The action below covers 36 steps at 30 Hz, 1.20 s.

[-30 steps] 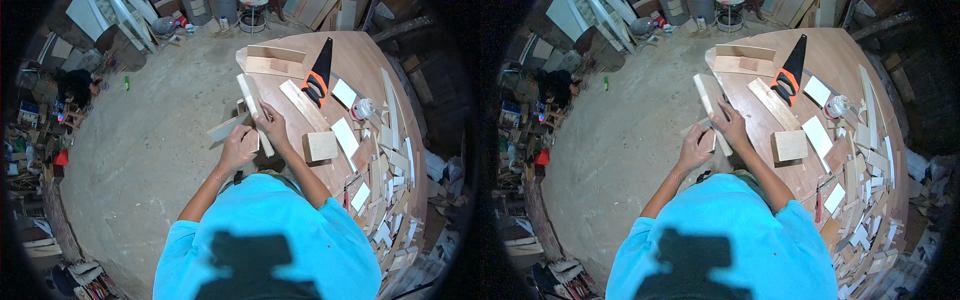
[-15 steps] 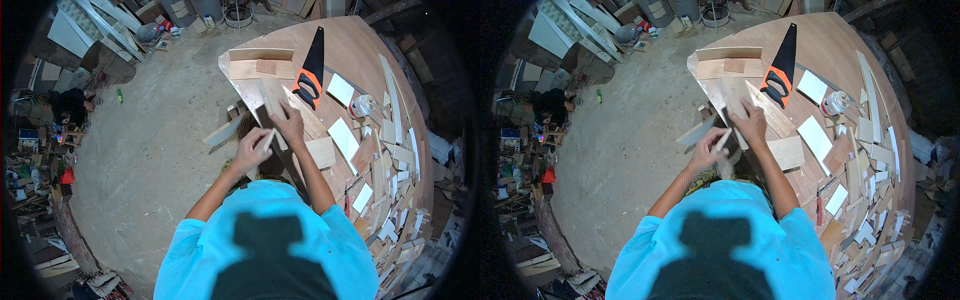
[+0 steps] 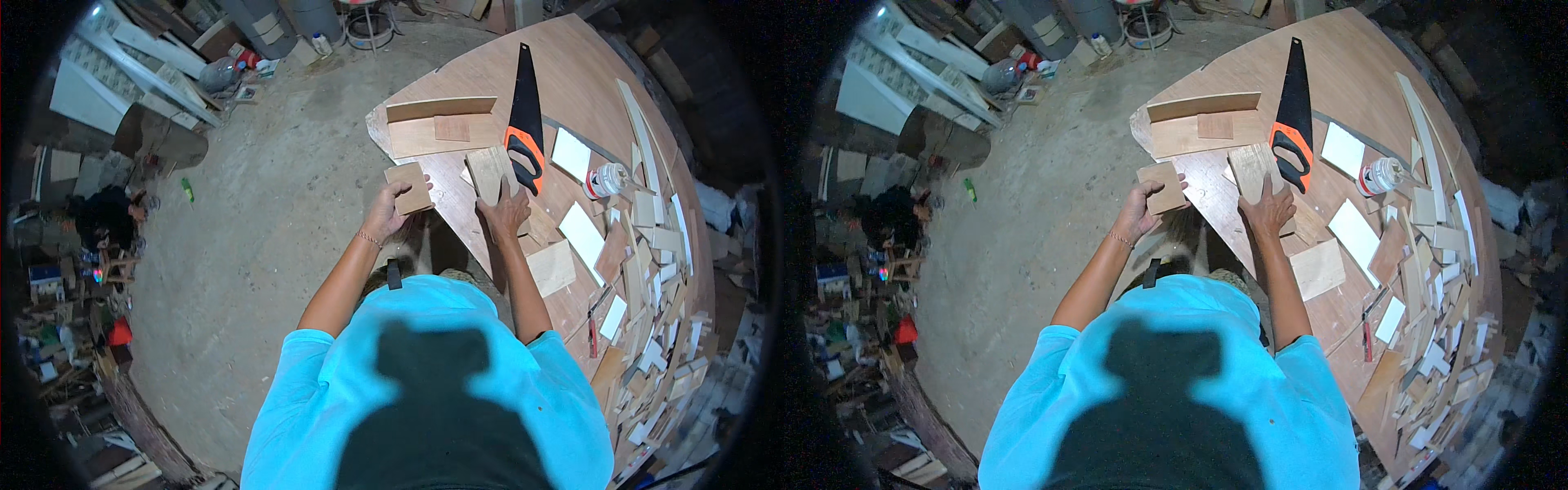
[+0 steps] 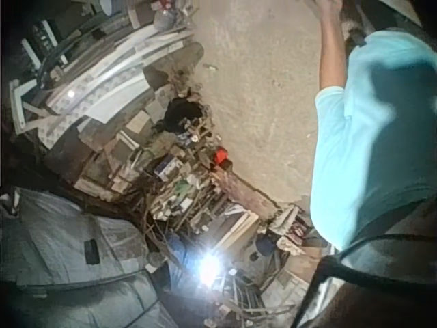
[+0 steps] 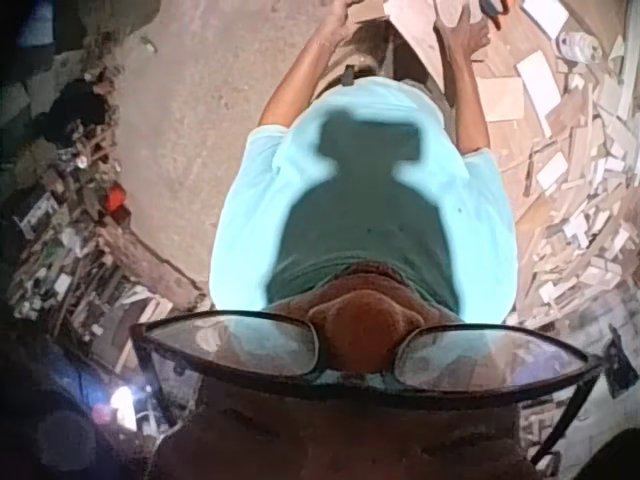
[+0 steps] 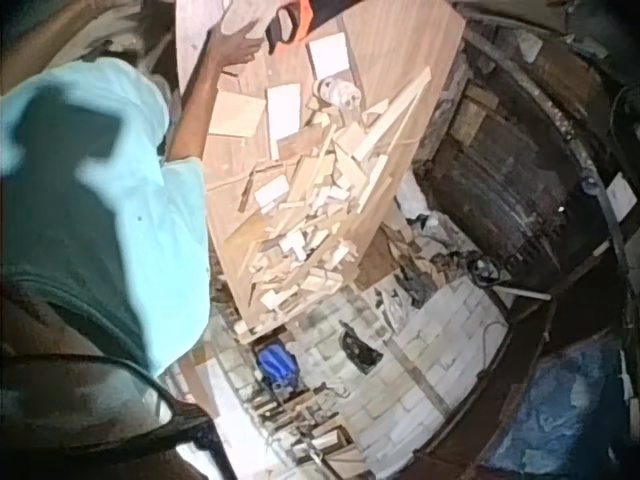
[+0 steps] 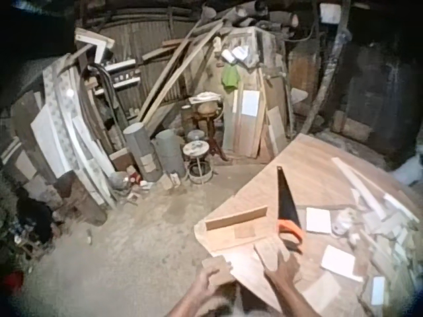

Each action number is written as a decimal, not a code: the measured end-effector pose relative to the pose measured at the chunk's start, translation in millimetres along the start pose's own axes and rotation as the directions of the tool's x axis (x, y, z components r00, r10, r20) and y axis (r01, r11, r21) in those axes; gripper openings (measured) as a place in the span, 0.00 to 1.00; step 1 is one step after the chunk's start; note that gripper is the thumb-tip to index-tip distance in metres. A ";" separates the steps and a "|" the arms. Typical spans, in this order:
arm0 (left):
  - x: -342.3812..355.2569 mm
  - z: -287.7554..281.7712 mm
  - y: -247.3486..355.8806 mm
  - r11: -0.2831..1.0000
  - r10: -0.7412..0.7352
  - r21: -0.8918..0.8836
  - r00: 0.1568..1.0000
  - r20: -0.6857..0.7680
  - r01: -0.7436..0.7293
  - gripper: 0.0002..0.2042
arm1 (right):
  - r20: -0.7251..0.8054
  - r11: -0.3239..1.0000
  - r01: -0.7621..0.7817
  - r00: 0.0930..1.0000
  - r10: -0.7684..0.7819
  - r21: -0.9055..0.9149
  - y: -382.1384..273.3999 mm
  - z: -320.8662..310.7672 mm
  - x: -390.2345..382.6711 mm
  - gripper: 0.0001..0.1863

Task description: The person marks, fits, and sands small wood pieces at a workshop table, using a pencil to mark, a utility knife and hand saw to cut, and sandpaper to smooth the wood.

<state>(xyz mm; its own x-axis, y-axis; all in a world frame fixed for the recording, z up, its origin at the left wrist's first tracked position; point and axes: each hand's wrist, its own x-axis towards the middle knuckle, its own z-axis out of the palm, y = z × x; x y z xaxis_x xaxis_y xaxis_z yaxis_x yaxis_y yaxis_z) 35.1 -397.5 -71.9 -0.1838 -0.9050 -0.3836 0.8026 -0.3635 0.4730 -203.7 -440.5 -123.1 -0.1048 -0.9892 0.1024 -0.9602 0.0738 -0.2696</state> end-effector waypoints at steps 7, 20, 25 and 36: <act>28.2 -22.0 28.0 0.986 0.077 0.158 0.982 -0.175 -0.049 0.10 | -0.138 0.996 0.075 0.988 -0.067 0.054 -35.2 -17.1 -1.7 0.34; 82.6 -38.6 41.2 0.623 0.372 0.777 0.839 -0.396 0.091 0.04 | 0.001 0.659 0.507 0.792 -0.611 0.556 -152.6 39.0 26.5 0.16; 101.8 -38.9 42.5 0.559 0.415 0.829 0.854 -0.313 0.032 0.06 | 0.005 0.652 0.465 0.812 -0.584 0.600 -156.8 55.5 48.8 0.12; 114.7 -41.7 57.8 0.619 0.396 0.785 0.862 -0.317 0.004 0.20 | 0.062 0.707 0.383 0.855 -0.515 0.595 -168.4 73.3 58.2 0.11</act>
<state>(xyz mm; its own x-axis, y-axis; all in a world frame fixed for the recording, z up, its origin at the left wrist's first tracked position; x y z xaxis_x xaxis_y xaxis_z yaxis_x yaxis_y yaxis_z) 84.1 -513.2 -121.6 0.3395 -0.8540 -0.3942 0.0505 -0.4019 0.9143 -29.1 -519.8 -141.9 0.4212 -0.8915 0.1669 -0.5647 -0.4018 -0.7209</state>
